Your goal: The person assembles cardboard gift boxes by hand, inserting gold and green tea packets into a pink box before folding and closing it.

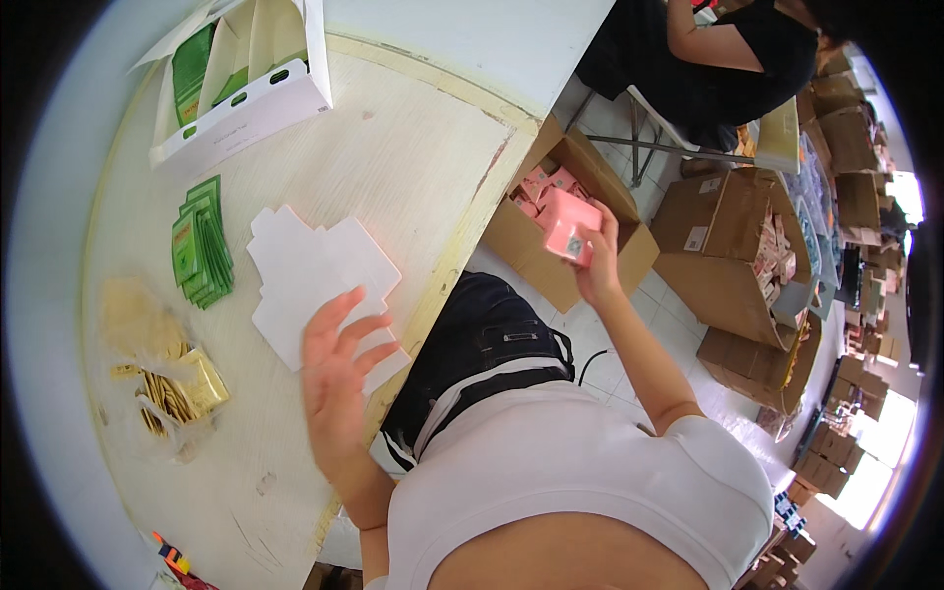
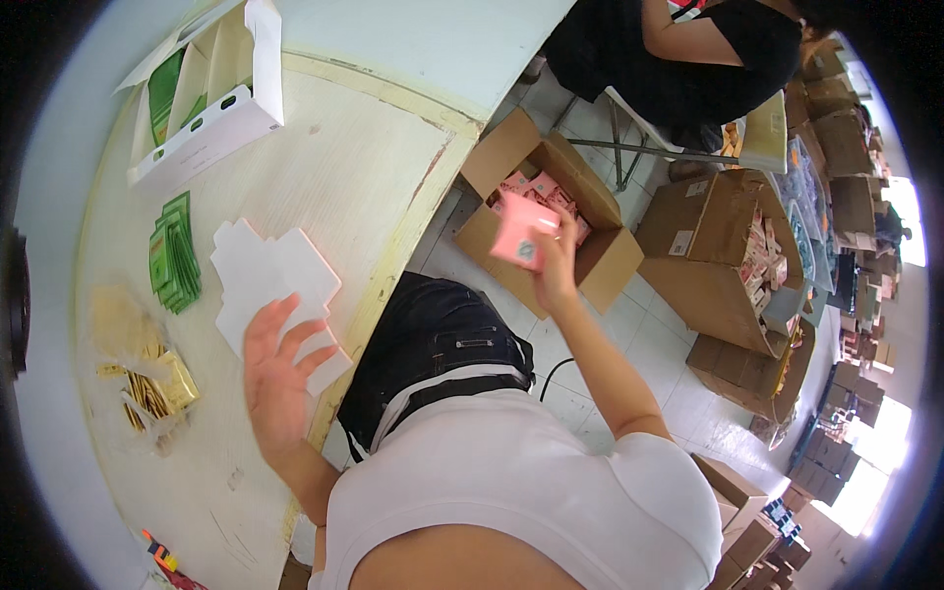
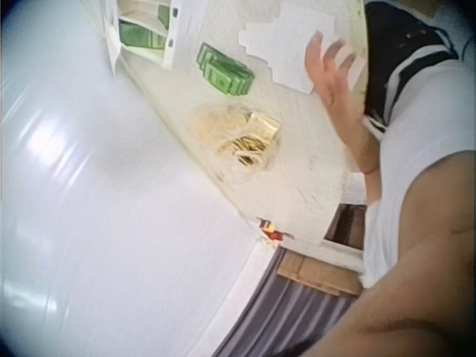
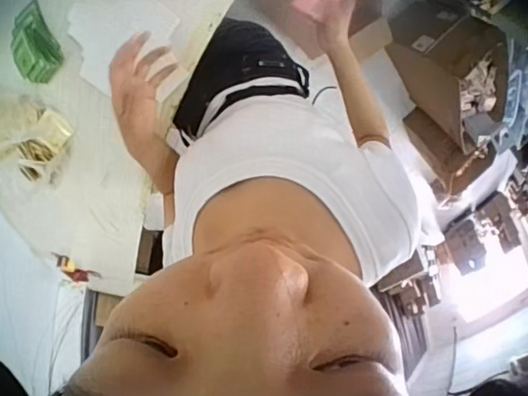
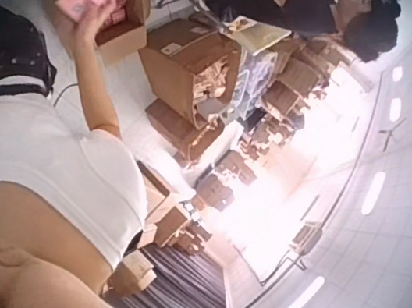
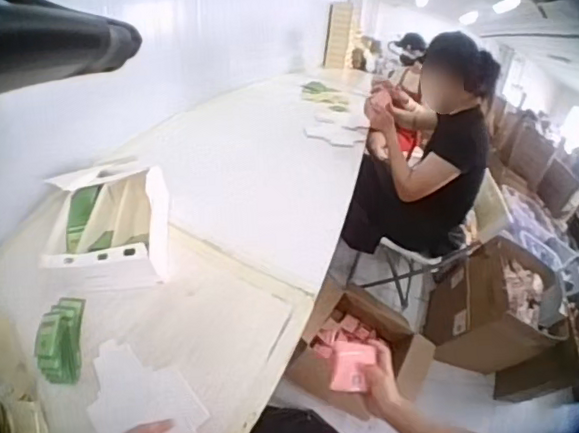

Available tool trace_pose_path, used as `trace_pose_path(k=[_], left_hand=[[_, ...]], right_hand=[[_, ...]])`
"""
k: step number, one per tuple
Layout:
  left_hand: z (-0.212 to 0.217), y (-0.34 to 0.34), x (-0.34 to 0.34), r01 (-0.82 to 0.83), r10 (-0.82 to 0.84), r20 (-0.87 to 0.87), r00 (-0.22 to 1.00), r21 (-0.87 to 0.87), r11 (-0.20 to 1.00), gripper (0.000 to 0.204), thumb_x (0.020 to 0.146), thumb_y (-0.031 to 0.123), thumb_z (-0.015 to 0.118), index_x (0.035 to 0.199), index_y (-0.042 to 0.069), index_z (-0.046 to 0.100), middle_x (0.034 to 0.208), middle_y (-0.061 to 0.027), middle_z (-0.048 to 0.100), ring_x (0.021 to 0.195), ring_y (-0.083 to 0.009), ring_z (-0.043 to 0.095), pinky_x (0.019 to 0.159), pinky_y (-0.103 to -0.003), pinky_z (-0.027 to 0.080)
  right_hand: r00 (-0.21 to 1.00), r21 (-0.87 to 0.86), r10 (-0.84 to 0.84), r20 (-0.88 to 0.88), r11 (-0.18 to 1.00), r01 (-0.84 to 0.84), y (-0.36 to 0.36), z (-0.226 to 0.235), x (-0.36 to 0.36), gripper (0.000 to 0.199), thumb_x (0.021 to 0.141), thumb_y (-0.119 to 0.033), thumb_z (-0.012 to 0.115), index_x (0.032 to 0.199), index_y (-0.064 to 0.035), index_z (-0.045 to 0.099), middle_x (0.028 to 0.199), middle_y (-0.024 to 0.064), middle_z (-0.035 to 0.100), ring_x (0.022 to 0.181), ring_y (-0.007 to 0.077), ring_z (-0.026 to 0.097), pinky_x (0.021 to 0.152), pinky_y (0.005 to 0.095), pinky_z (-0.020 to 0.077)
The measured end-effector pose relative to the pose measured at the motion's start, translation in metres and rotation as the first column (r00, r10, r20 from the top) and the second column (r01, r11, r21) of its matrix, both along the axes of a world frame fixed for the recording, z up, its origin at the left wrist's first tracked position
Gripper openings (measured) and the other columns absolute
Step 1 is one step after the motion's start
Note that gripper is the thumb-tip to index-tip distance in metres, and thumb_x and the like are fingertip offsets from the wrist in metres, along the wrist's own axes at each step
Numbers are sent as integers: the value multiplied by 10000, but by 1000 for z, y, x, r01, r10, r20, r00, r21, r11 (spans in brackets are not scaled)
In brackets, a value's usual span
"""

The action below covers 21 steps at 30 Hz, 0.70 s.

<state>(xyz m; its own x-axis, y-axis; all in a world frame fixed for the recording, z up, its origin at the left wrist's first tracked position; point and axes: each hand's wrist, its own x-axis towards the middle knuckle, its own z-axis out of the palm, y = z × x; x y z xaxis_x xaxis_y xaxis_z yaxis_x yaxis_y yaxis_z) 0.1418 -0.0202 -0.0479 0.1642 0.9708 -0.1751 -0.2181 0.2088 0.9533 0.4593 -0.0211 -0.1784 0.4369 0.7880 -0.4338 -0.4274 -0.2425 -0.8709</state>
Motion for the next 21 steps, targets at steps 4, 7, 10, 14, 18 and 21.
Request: trace_pose_path(k=[4,7,10,14,18,21], left_hand=[[0,-15,-48,-98,96,24,995,91,991,547,848,336,514,1253,4,354,1264,-171,405,1010,-292,511,785,-384,468],[0,-24,-68,-189,183,72,980,100,977,509,850,313,523,1226,3,379,1221,-163,443,981,-282,523,774,-372,467],[-1,-38,-81,-347,348,13,938,79,934,451,861,275,519,1203,7,399,1174,-148,476,957,-257,534,777,-354,459],[-14,-56,-92,-475,483,-259,836,95,875,429,808,166,599,1182,37,436,1168,-112,484,979,-215,527,831,-323,429],[-13,-47,-100,-189,335,-676,656,283,940,506,707,98,673,1157,68,444,1265,-126,428,1170,-276,402,959,-363,341],[-15,-26,-108,49,226,-829,512,291,955,506,657,93,703,1090,82,442,1323,-136,373,1266,-308,286,1021,-389,270]], right_hand=[[925,-311,-275,263,883,351,-6,-114,77,493,816,-292,548,1247,-188,331,1101,63,482,909,247,527,676,338,454],[1000,-307,-11,-19,952,5,-59,-196,183,539,819,-365,555,1243,-135,317,1119,77,479,958,275,510,786,380,423],[879,-618,-476,-26,699,360,-33,-195,152,427,846,-337,534,1172,-103,388,1070,111,494,873,282,532,727,362,439],[898,-112,-252,361,944,310,27,-120,91,326,838,-75,530,1130,-19,396,1021,98,469,825,155,496,657,262,446],[624,358,-4,782,822,-443,77,30,-22,369,801,-91,596,1114,-22,413,984,75,441,803,122,445,709,224,386],[127,66,252,959,238,-969,103,109,-103,542,670,-161,718,1122,-27,452,1160,131,444,1031,250,451,890,348,360]])
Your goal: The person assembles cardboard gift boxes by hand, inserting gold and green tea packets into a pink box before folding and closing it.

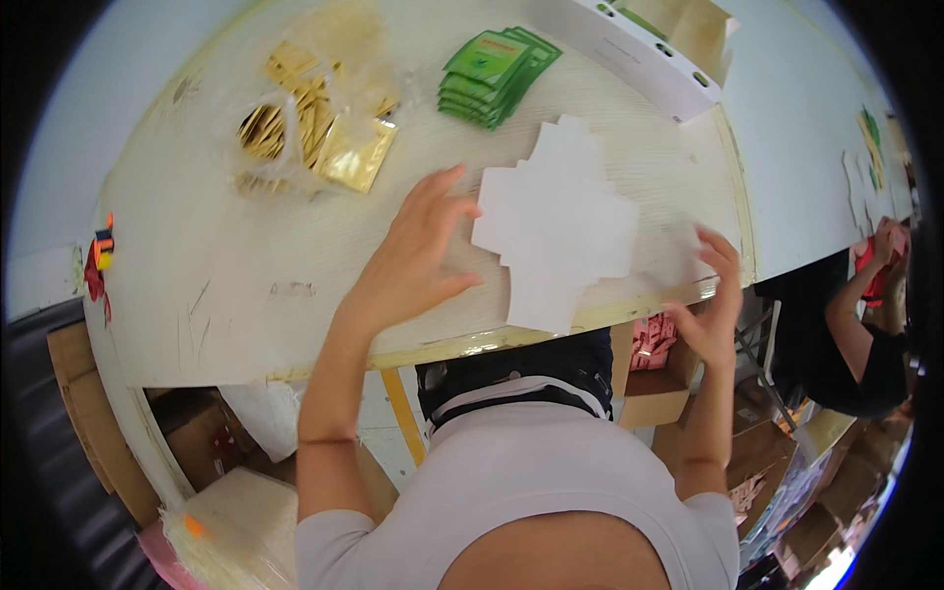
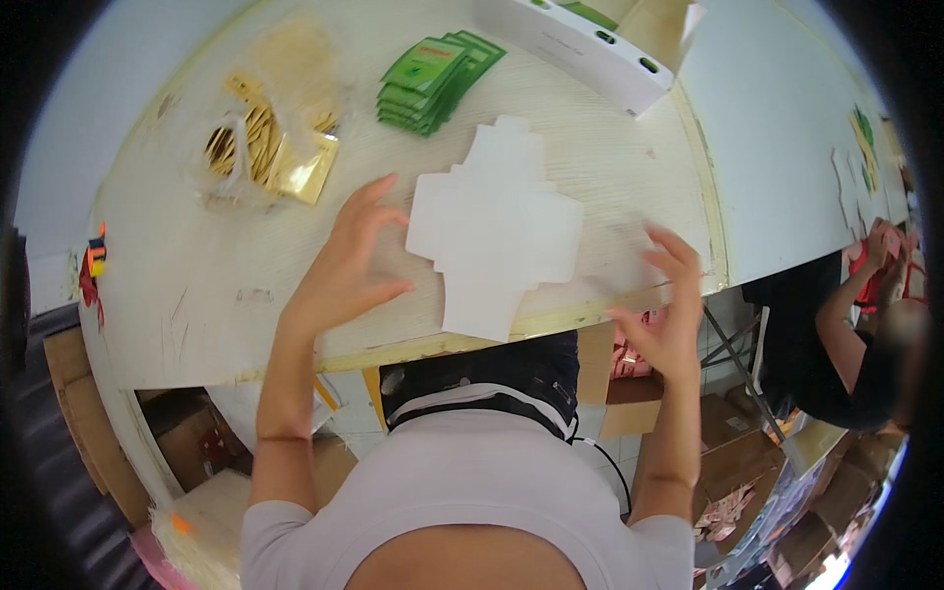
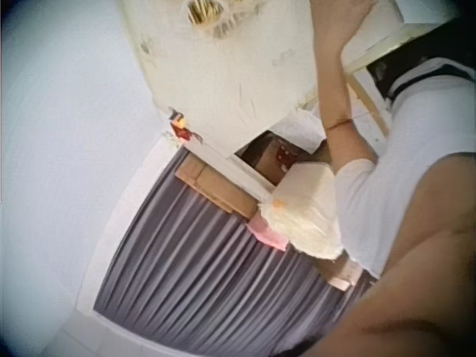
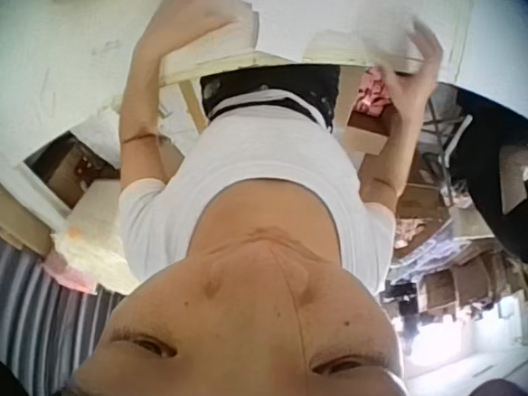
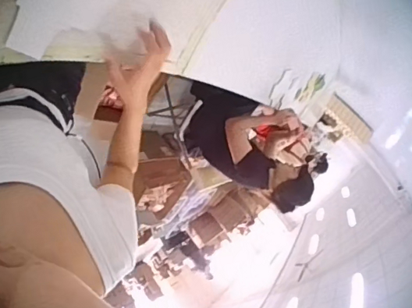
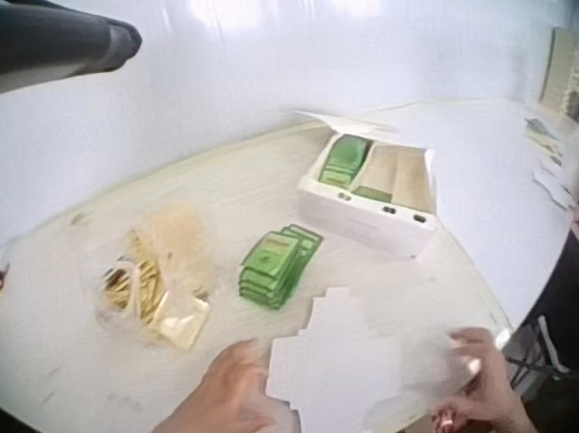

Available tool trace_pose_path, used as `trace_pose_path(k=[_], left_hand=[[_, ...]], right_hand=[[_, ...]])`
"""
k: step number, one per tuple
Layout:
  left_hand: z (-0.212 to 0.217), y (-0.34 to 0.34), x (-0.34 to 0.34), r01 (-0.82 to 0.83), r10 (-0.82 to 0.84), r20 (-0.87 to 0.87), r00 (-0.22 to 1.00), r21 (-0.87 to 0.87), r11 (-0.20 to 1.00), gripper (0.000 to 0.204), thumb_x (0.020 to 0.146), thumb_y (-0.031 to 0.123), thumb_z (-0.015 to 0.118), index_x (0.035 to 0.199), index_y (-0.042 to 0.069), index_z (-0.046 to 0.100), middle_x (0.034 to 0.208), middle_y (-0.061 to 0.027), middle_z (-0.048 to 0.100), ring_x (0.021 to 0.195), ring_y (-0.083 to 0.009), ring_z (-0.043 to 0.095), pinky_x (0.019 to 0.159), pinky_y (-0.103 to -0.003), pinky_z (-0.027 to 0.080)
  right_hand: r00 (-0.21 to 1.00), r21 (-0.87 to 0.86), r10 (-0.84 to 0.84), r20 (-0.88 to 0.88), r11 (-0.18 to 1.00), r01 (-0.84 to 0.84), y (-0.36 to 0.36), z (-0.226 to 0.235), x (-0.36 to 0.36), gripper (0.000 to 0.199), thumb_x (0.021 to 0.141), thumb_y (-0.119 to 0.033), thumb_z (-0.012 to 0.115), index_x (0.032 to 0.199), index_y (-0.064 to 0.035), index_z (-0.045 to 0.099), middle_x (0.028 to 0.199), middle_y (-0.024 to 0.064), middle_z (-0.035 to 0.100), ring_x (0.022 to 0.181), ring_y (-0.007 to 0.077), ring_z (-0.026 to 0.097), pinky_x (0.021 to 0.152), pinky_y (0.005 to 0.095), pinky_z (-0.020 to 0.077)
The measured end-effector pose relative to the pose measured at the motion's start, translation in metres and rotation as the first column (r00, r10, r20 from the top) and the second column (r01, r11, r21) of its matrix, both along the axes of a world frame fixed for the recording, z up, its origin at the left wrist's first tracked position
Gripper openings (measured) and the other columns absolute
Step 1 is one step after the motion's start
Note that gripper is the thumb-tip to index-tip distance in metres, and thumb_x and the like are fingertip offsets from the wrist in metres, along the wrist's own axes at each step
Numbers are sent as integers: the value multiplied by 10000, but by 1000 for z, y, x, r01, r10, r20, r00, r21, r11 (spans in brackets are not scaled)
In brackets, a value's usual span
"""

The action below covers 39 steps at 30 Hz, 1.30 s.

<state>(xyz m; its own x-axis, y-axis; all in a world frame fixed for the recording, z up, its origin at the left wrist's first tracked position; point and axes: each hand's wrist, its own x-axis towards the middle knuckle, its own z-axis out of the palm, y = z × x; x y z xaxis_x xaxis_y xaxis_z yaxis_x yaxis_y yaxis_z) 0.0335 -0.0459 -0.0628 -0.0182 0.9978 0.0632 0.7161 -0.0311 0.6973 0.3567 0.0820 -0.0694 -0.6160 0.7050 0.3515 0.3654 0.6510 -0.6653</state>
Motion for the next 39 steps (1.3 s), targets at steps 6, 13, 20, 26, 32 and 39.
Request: trace_pose_path(k=[6,13,20,26,32,39], left_hand=[[-3,24,-3,119,-121,-98,988,-24,993,473,630,114,735,981,92,418,1323,-113,376,1266,-322,281,1010,-394,292],[1,30,-11,160,-157,-125,980,12,987,472,619,116,738,960,95,414,1271,-104,424,1201,-323,354,979,-377,327],[9,23,-15,121,-170,579,797,124,985,828,575,162,785,1264,105,330,1284,-125,398,1200,-268,368,955,-372,358],[11,8,2,-164,-159,921,-357,106,981,902,653,107,714,1382,101,182,1338,-152,345,1243,-290,343,954,-429,383],[-12,-37,2,34,-6,810,-586,32,999,637,760,-53,510,1340,56,270,1282,-143,420,1175,-297,436,955,-451,384],[6,-34,25,-8,151,962,-228,-157,988,524,824,-32,424,1325,32,287,1276,-117,427,1187,-242,426,963,-405,380]], right_hand=[[870,16,312,382,939,-344,30,17,-66,738,526,-224,790,1162,-42,463,1285,145,416,1200,352,367,970,440,316],[854,41,323,409,928,-371,33,22,-70,728,544,-234,780,1174,-44,467,1220,149,489,1122,344,448,955,424,337],[900,25,399,178,912,-409,39,37,-65,725,565,-242,796,1183,-64,460,1254,173,472,1095,352,481,916,411,384],[880,51,455,-135,890,-453,26,36,-93,728,569,-212,820,1187,-104,452,1241,223,471,1080,372,505,827,371,450],[857,51,504,-109,864,-501,15,31,-122,758,568,-135,806,1222,-115,423,1309,208,399,1106,335,483,850,362,431],[955,-304,-10,-297,949,-84,-18,36,-162,902,575,-196,803,1310,-74,295,1371,225,203,1194,347,343,920,409,359]])
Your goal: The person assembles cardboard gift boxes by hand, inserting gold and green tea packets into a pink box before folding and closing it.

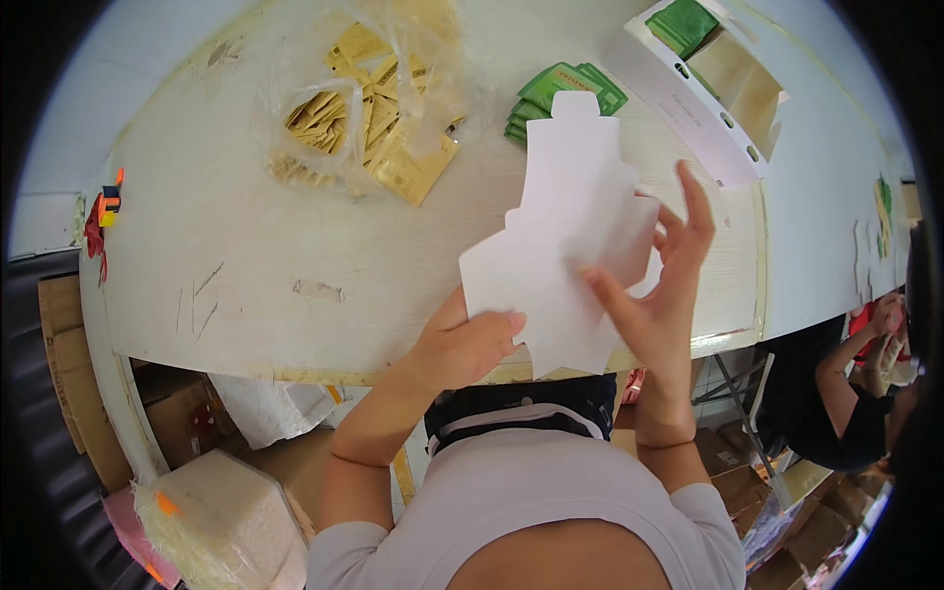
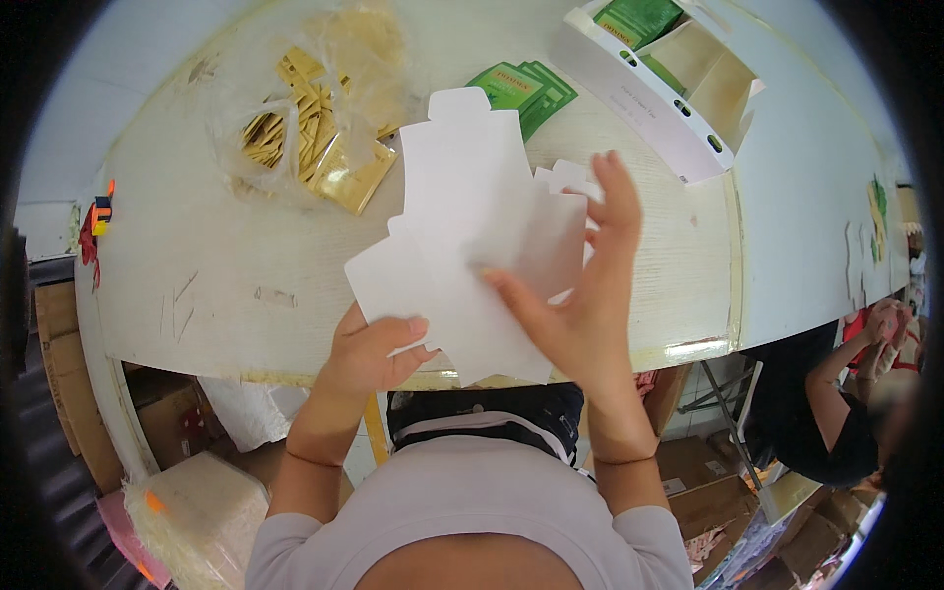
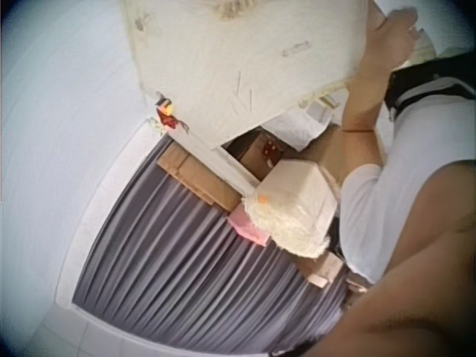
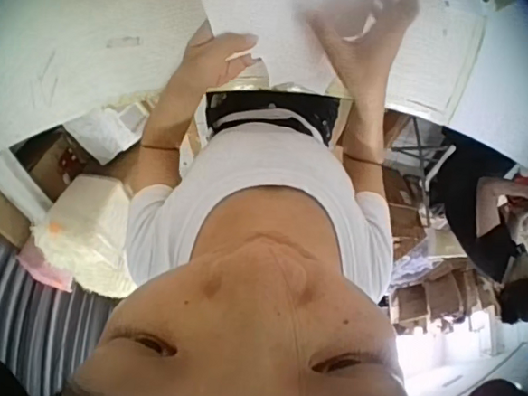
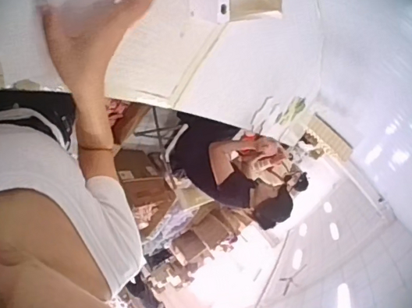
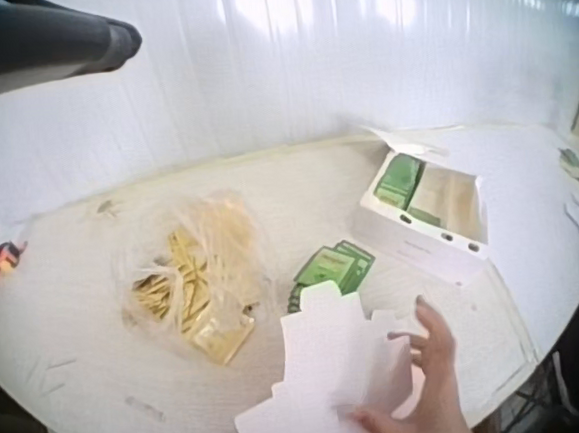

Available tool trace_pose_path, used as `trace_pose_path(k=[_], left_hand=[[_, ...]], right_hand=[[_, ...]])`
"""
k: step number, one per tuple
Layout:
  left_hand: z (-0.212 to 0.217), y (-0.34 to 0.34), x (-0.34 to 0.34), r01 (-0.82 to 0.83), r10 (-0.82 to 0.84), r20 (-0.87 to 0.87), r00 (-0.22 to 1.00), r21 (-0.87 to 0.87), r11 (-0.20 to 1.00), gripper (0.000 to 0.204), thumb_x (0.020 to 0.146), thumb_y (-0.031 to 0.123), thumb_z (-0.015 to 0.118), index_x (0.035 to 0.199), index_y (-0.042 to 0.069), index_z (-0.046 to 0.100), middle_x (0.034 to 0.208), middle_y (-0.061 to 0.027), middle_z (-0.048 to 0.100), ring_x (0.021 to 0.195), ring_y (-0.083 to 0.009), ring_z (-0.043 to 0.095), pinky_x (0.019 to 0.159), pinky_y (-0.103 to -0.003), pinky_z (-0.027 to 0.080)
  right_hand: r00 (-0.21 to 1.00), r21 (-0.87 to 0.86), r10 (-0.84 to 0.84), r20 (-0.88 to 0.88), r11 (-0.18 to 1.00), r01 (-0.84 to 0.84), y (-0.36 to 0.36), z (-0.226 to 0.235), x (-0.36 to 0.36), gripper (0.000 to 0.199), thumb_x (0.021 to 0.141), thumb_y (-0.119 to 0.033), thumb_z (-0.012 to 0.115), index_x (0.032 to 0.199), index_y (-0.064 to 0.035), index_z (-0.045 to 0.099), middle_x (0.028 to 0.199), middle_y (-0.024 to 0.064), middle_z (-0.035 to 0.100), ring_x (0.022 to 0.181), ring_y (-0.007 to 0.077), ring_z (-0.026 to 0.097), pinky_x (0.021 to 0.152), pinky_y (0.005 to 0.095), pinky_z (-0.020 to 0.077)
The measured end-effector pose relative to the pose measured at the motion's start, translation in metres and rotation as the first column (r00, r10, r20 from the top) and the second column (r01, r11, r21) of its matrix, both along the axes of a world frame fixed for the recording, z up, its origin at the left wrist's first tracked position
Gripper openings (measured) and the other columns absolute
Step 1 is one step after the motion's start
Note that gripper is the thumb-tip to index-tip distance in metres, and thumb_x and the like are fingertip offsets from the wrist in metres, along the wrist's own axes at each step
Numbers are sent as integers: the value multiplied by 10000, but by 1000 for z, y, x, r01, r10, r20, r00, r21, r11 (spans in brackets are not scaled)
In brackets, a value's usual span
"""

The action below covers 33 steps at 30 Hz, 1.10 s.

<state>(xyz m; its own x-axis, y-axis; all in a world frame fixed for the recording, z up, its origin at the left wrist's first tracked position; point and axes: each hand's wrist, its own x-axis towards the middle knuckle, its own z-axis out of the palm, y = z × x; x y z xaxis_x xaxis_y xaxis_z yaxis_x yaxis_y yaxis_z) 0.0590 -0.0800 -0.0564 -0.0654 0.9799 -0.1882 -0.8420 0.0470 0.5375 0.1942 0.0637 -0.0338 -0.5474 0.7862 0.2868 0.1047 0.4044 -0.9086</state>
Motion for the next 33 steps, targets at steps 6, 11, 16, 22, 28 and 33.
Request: trace_pose_path(k=[6,11,16,22,28,33], left_hand=[[-6,-1,7,-63,40,114,993,208,976,561,852,128,492,1347,31,246,1275,-98,418,1167,-199,426,947,-339,381],[4,6,10,-34,33,150,988,5,999,735,800,334,548,1370,53,179,1307,-94,357,1213,-212,357,946,-365,374],[3,31,15,-62,101,-223,970,177,982,875,752,359,615,1388,72,88,1347,-83,277,1250,-206,294,968,-359,348],[11,42,14,-160,200,-386,901,133,978,1110,636,299,736,1396,94,-46,1378,-85,192,1275,-214,241,980,-370,327],[17,43,17,-273,338,-538,772,199,941,1102,630,184,741,1388,53,-48,1356,-150,247,1222,-238,338,979,-374,323],[16,47,13,-213,373,-777,507,306,928,947,758,265,661,1383,-12,5,1372,-196,225,1243,-288,311,1000,-386,282]], right_hand=[[973,246,2,231,967,-61,-5,13,-14,882,549,-249,823,1272,-64,352,1343,227,245,1170,387,343,918,444,363],[987,154,48,152,985,-72,-6,3,-15,890,522,-278,828,1251,-69,363,1372,184,252,1222,301,339,971,404,323],[988,89,144,52,985,-149,-11,-8,-18,763,570,-247,802,1202,-74,411,1352,185,287,1206,317,352,928,401,357],[962,291,201,184,924,-249,-11,-6,-17,484,612,-224,738,1044,-73,578,1316,199,361,1168,346,394,837,382,435],[832,-212,497,-244,810,-546,-17,10,12,494,580,-103,611,1059,11,572,1219,190,464,1095,306,462,910,369,373],[824,-486,326,-463,684,-544,-25,10,18,461,681,-39,562,1128,57,508,1101,136,538,1034,208,494,903,309,358]])
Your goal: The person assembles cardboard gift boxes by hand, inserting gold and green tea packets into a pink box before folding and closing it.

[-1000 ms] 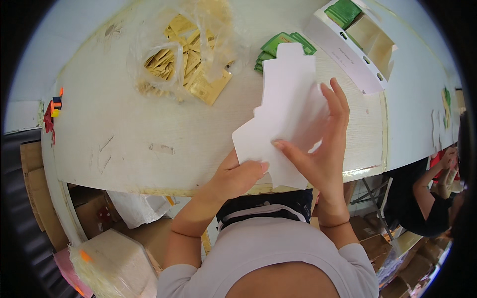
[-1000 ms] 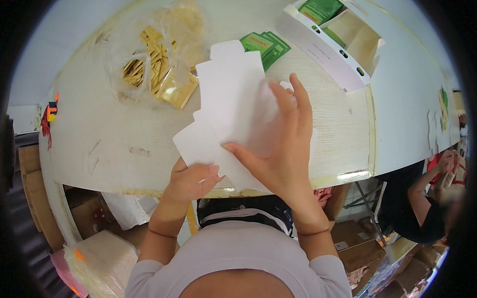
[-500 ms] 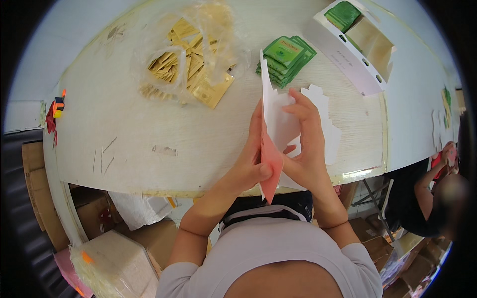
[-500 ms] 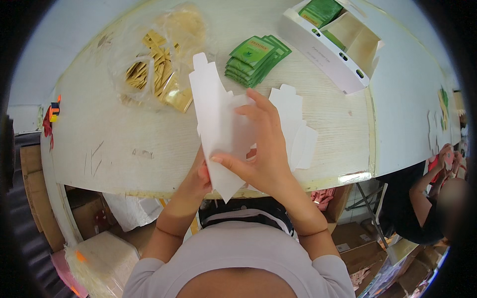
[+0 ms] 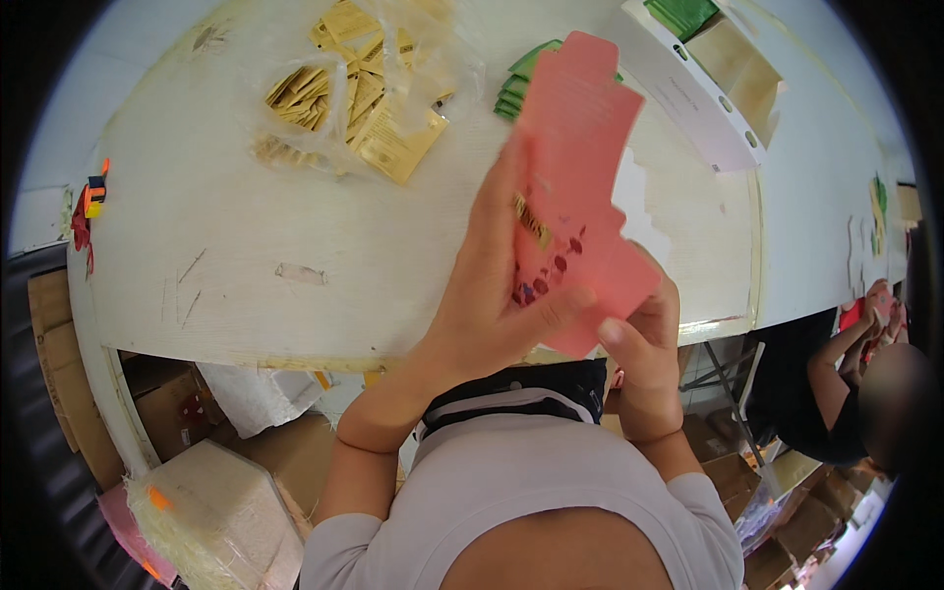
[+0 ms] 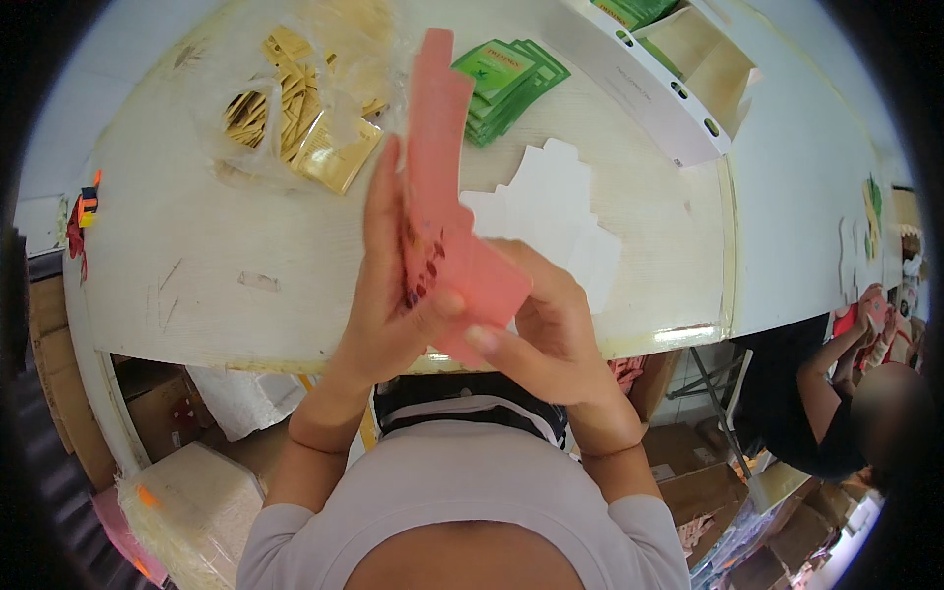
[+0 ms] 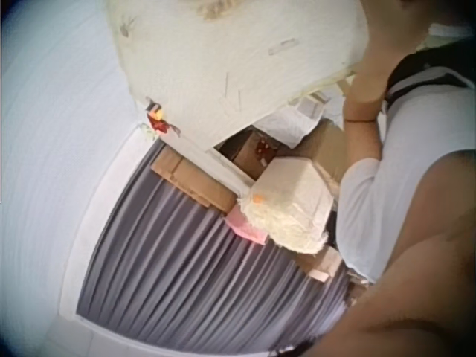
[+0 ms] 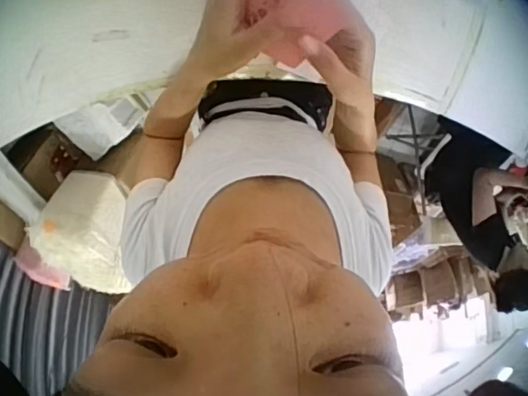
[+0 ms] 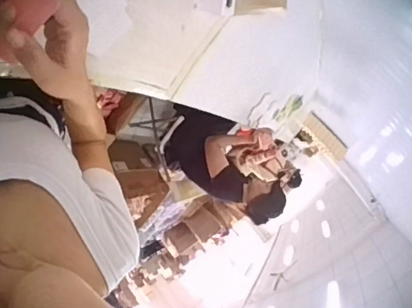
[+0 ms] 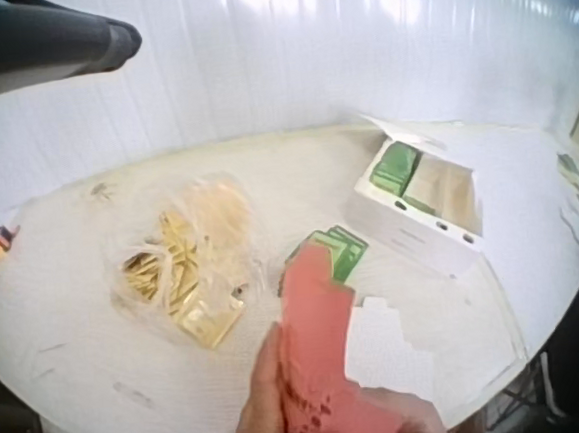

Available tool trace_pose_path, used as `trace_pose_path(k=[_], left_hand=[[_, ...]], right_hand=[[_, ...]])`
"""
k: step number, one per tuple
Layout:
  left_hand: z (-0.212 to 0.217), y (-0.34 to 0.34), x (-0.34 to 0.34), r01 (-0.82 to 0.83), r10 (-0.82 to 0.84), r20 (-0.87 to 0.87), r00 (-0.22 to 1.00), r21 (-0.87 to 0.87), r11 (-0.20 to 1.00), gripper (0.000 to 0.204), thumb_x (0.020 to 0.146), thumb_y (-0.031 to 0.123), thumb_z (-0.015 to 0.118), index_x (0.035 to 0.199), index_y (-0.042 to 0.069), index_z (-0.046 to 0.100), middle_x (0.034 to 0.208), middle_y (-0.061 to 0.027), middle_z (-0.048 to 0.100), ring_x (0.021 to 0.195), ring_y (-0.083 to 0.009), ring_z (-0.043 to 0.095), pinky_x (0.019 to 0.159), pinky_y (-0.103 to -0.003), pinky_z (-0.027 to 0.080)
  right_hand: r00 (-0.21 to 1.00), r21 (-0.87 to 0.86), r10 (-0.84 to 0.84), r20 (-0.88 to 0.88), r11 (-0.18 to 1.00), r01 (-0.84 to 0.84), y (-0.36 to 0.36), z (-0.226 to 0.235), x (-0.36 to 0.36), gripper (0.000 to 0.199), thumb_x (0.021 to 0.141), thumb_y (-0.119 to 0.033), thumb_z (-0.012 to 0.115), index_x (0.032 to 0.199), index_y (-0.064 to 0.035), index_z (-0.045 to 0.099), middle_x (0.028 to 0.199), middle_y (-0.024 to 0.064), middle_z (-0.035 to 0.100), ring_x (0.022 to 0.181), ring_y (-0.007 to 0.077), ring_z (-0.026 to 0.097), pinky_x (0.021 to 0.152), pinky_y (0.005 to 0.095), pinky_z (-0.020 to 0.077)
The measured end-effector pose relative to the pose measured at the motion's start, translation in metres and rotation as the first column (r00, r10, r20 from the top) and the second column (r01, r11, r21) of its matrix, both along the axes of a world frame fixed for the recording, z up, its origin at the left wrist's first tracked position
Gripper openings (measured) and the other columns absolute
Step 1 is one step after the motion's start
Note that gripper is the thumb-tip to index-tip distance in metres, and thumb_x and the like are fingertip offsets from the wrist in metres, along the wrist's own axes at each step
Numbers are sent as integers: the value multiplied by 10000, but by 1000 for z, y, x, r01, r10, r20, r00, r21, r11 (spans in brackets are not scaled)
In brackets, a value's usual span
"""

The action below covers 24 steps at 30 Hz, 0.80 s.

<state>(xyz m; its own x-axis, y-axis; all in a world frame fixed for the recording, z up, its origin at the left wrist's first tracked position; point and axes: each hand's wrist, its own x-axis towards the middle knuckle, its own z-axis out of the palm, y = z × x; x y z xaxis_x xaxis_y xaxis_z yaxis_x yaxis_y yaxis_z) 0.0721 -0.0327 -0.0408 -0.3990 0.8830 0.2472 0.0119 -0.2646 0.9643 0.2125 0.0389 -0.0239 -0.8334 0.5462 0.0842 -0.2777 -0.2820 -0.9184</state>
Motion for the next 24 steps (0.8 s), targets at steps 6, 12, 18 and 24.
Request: trace_pose_path(k=[6,12,18,24], left_hand=[[-3,-3,1,36,-43,-191,981,-37,999,723,856,198,502,1371,-57,62,1379,-245,201,1272,-343,247,1033,-393,214],[0,-4,7,8,-35,-287,957,-94,996,711,848,158,488,1354,-93,57,1384,-260,177,1274,-373,230,1042,-403,190],[2,-3,10,68,-81,-195,977,-71,995,713,841,120,464,1350,-106,21,1394,-269,142,1292,-372,199,1048,-397,178],[2,-6,11,194,-196,-78,977,-39,980,671,832,102,382,1365,-83,18,1392,-246,187,1287,-330,240,1044,-359,188]], right_hand=[[985,140,-168,32,977,162,2,2,-10,257,810,53,532,1067,58,538,1004,90,593,889,111,548,787,242,438],[975,-61,-217,47,974,220,3,-4,-8,203,805,47,562,1007,61,566,941,89,618,850,108,564,753,247,458],[985,-127,-157,66,978,164,7,-7,-5,201,802,33,581,1003,39,580,934,79,621,853,100,566,748,242,457],[995,-276,-91,27,956,95,6,-8,-12,178,794,31,595,972,23,590,911,55,623,829,98,573,746,239,457]])
